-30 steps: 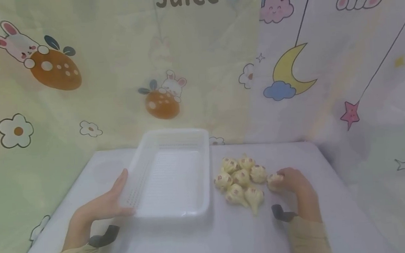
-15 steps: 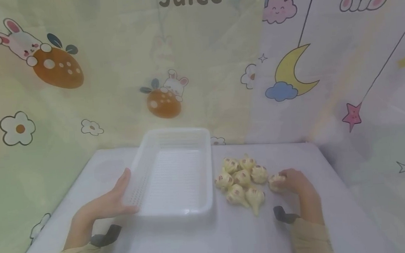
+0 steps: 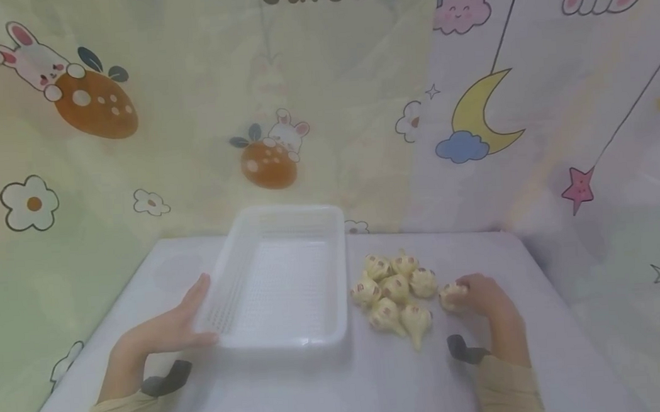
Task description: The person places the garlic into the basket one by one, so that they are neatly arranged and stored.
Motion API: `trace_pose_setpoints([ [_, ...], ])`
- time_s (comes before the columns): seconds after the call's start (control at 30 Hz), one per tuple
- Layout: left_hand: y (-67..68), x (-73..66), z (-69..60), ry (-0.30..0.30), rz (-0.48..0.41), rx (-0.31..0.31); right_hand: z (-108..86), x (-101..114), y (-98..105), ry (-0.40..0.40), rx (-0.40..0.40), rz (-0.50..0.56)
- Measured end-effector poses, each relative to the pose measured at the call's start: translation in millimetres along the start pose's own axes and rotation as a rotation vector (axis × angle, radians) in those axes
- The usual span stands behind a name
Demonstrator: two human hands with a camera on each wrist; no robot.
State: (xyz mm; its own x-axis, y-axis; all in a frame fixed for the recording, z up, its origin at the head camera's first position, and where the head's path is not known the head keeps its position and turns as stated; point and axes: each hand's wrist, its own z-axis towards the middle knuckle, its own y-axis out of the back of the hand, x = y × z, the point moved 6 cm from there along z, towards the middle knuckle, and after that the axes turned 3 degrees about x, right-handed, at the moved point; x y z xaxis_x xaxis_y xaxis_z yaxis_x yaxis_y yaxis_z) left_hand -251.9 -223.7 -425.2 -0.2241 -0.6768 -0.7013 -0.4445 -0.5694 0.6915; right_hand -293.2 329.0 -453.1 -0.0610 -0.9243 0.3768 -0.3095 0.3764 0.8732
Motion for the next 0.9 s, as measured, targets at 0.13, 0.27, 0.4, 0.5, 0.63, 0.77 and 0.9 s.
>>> trace_pose_setpoints([
  [0.13, 1.2, 0.2, -1.7, -0.009, 0.013, -0.006, -0.4, -1, 0, -0.005, 0.008, 0.014],
  [0.27, 4.7, 3.2, -2.2, -0.017, 0.052, -0.012, 0.2, -4, -2, -0.022, 0.02, 0.035],
  [0.4, 10.9, 8.9, -2.0, 0.006, 0.076, -0.018, 0.8, -7, -3, -0.047, 0.033, 0.052],
  [0.5, 17.4, 12.1, -2.0, 0.035, 0.08, -0.018, 1.5, -8, -2, -0.062, 0.041, 0.062],
  [0.63, 28.1, 13.2, 0.9, 0.041, 0.076, -0.019, 1.8, -8, -1, -0.073, 0.047, 0.066],
  [0.77, 39.9, 15.1, 5.1, 0.004, 0.067, -0.025, 0.7, -8, -1, -0.06, 0.05, 0.067],
  [0.9, 45.4, 20.9, 11.0, -0.05, 0.031, -0.021, -0.1, -6, -1, -0.041, 0.052, 0.055],
])
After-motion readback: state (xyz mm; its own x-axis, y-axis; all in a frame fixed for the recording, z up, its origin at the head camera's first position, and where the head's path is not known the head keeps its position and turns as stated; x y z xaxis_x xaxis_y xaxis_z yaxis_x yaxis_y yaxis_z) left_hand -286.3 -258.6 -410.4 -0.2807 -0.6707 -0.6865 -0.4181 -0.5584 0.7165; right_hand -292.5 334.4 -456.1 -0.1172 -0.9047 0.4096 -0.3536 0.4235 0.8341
